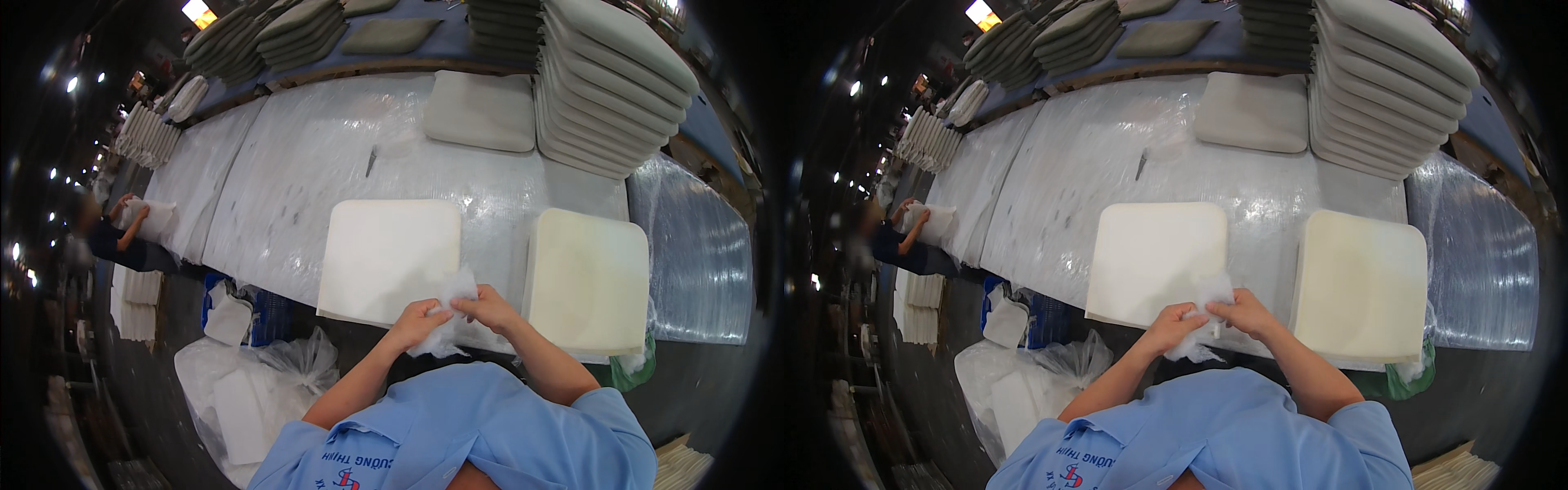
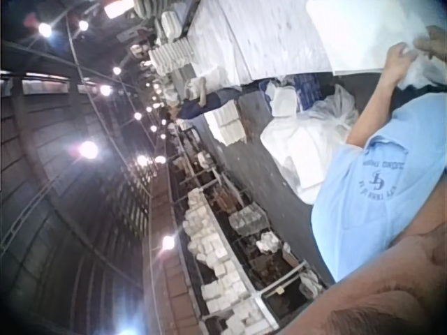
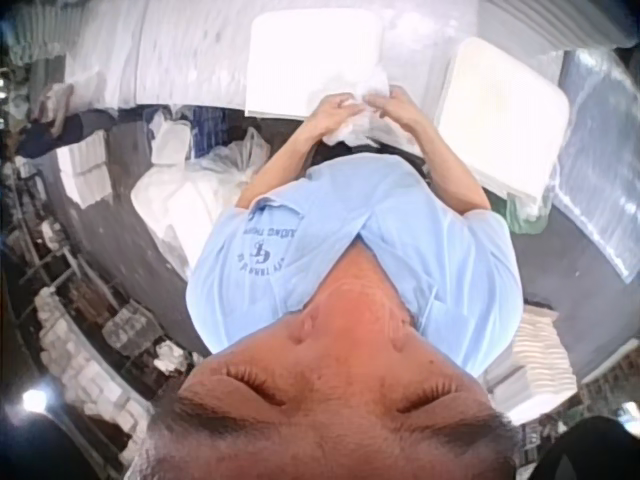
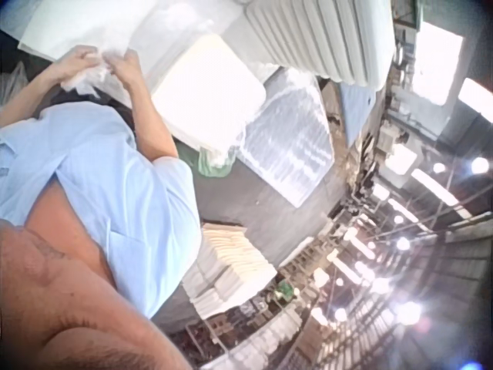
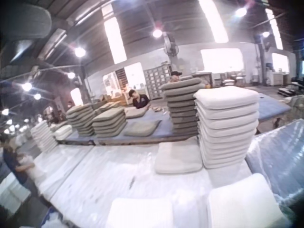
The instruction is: The person wraps rectangular foam blocks in thin white plastic film on a worktable. They smooth the film over each block, fold the edges, and place the wrapped blocks into a large plastic bag. The person repeats this process for multiple blocks.
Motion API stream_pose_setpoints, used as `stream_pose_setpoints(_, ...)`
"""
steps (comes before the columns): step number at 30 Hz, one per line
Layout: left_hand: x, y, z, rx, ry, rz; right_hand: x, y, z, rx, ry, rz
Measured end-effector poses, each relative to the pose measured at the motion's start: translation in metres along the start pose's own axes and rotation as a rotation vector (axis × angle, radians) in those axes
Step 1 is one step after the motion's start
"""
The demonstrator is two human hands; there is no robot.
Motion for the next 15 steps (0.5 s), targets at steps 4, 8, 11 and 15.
stream_pose_setpoints(4, 0.049, -0.011, -0.018, 0.011, 0.312, 0.023, -0.001, -0.036, 0.023, -0.031, -0.056, 0.11)
stream_pose_setpoints(8, 0.188, -0.009, -0.057, 0.04, 0.436, 0.345, 0.006, -0.075, 0.031, -0.129, -0.167, 0.288)
stream_pose_setpoints(11, 0.245, -0.007, -0.065, 0.081, 0.112, 0.338, -0.017, -0.102, 0.033, -0.194, -0.193, 0.267)
stream_pose_setpoints(15, 0.232, -0.033, -0.043, 0.131, -0.043, 0.028, -0.079, -0.152, 0.026, -0.177, -0.18, 0.165)
Point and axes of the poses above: each hand's wrist, its own y-axis away from the middle knuckle, its own x-axis out of the back of the hand, z = x × y, the point moved 9 cm from there along -y, towards the middle knuckle, and after that the axes turned 15 degrees about x, right-handed, at the moved point
